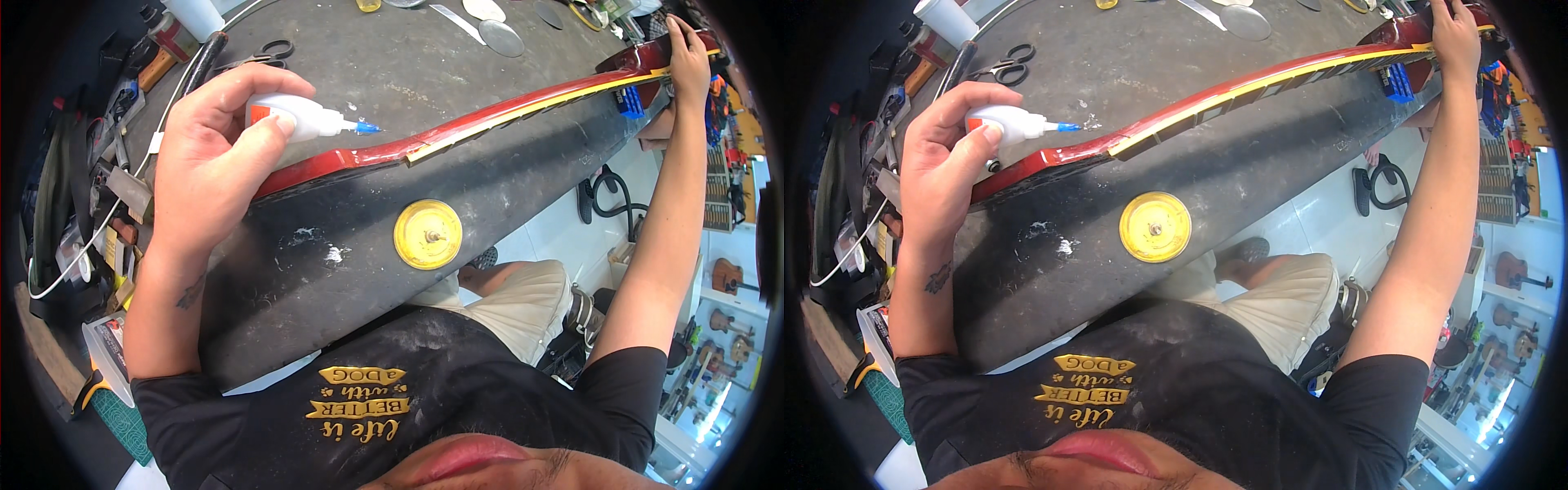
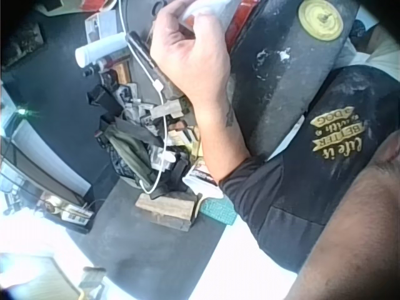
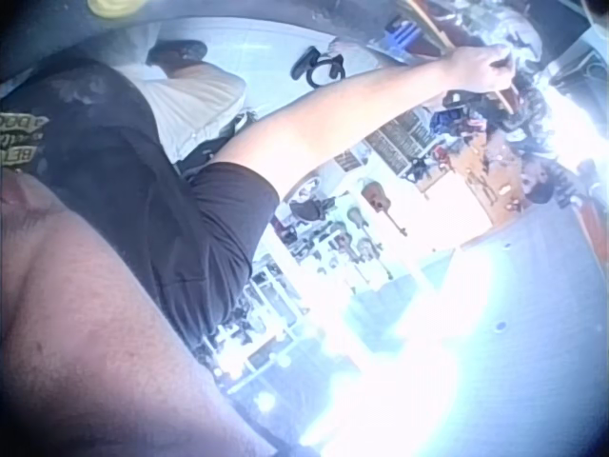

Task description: The person repairs an instrument neck by applying adhesive from a bottle, sanding the surface with small sanding discs, and wiping the area with a cloth.

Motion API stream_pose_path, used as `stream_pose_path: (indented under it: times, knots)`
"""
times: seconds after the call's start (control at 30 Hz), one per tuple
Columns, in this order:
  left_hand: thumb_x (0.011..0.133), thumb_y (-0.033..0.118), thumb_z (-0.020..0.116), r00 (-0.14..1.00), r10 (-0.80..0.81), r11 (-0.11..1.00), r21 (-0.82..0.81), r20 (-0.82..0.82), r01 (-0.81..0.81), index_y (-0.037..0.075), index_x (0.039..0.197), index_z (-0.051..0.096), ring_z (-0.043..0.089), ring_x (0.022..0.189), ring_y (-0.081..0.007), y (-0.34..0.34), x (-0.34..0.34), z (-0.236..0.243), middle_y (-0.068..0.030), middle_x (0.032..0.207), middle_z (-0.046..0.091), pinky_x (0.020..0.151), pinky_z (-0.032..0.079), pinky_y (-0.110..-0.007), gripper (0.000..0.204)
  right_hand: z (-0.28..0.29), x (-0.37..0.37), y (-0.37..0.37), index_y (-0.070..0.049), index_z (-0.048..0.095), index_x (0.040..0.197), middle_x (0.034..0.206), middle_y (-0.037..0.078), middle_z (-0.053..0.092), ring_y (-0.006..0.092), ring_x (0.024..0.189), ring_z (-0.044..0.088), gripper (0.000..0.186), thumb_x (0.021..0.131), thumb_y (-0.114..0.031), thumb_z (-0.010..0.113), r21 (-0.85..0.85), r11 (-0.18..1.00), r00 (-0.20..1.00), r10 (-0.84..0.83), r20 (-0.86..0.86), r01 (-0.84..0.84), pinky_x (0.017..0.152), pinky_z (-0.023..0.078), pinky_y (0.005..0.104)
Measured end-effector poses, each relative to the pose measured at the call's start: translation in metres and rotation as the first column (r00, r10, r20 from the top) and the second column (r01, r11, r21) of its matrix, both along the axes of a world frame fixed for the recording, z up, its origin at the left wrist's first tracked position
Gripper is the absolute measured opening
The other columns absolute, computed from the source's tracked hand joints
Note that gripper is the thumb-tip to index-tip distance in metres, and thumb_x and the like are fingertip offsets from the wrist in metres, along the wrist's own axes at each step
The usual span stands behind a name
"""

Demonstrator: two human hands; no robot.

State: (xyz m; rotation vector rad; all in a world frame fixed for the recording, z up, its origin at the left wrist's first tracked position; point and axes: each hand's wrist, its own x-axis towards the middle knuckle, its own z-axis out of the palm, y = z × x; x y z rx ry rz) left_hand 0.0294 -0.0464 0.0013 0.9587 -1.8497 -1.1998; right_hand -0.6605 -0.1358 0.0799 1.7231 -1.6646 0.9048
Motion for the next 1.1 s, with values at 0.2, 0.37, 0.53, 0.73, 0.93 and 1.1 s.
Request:
stream_pose_path:
  times: [0.2,0.37,0.53,0.73,0.93,1.1]
  knots:
    - [0.107,0.011,0.071,1.0,-0.001,1.0,-0.006,0.005,0.001,-0.003,0.137,0.078,0.072,0.107,-0.0097,0.001,-0.003,0.002,-0.005,0.12,0.08,0.093,0.055,-0.027,0.034,0.003,-0.016,-0.007,-0.013,0.086,0.143,0.139,0.012,0.086,0.0252,0.135,0.078,0.045,0.119,-0.047,0.07,0.018,1.0,0.997,0.024,0.067,-0.026,0.119,0.054,0.0354]
    - [0.106,0.011,0.071,1.0,0.014,1.0,0.016,-0.011,-0.013,-0.003,0.137,0.078,0.071,0.104,-0.0087,0.003,-0.006,0.002,-0.0046,0.118,0.08,0.09,0.054,-0.026,0.034,0.001,-0.005,-0.006,-0.011,0.086,0.143,0.139,0.012,0.086,0.0242,0.135,0.078,0.045,0.118,-0.046,0.071,0.026,1.0,0.995,-0.005,0.103,0.002,0.119,0.054,0.0345]
    - [0.105,0.012,0.071,1.0,0.009,1.0,0.012,0.008,-0.009,-0.003,0.135,0.079,0.07,0.103,-0.0083,0.002,-0.003,0.003,-0.0042,0.116,0.08,0.09,0.054,-0.026,0.034,0.002,-0.008,-0.006,-0.012,0.086,0.143,0.139,0.012,0.086,0.0241,0.135,0.078,0.044,0.118,-0.046,0.072,0.012,1.0,0.996,0.018,0.087,-0.019,0.118,0.054,0.0343]
    - [0.103,0.011,0.068,1.0,0.012,1.0,-0.027,0.004,-0.012,-0.004,0.132,0.079,0.073,0.106,-0.0106,-0.002,0.002,-0.001,-0.0055,0.117,0.08,0.095,0.055,-0.028,0.034,0.002,-0.001,-0.004,-0.011,0.085,0.142,0.138,0.012,0.086,0.0241,0.133,0.079,0.043,0.118,-0.044,0.072,0.017,1.0,0.998,-0.002,0.07,0.001,0.117,0.055,0.0342]
    - [0.103,0.01,0.068,0.999,0.029,1.0,0.004,-0.015,-0.029,-0.004,0.133,0.079,0.072,0.105,-0.01,0.0,0.0,0.0,-0.0052,0.117,0.08,0.093,0.055,-0.028,0.034,0.001,-0.003,-0.005,-0.011,0.086,0.142,0.137,0.012,0.086,0.0229,0.131,0.079,0.043,0.118,-0.043,0.073,0.021,1.0,0.991,0.016,0.129,-0.019,0.116,0.054,0.0336]
    - [0.104,0.011,0.07,0.999,0.032,0.999,0.005,0.003,-0.032,-0.002,0.134,0.079,0.068,0.1,-0.0068,0.001,-0.001,0.001,-0.003,0.116,0.079,0.086,0.052,-0.026,0.034,0.0,0.002,-0.006,-0.01,0.086,0.142,0.137,0.011,0.087,0.0229,0.132,0.079,0.043,0.118,-0.043,0.072,0.014,1.0,0.993,0.008,0.116,-0.009,0.117,0.054,0.0336]
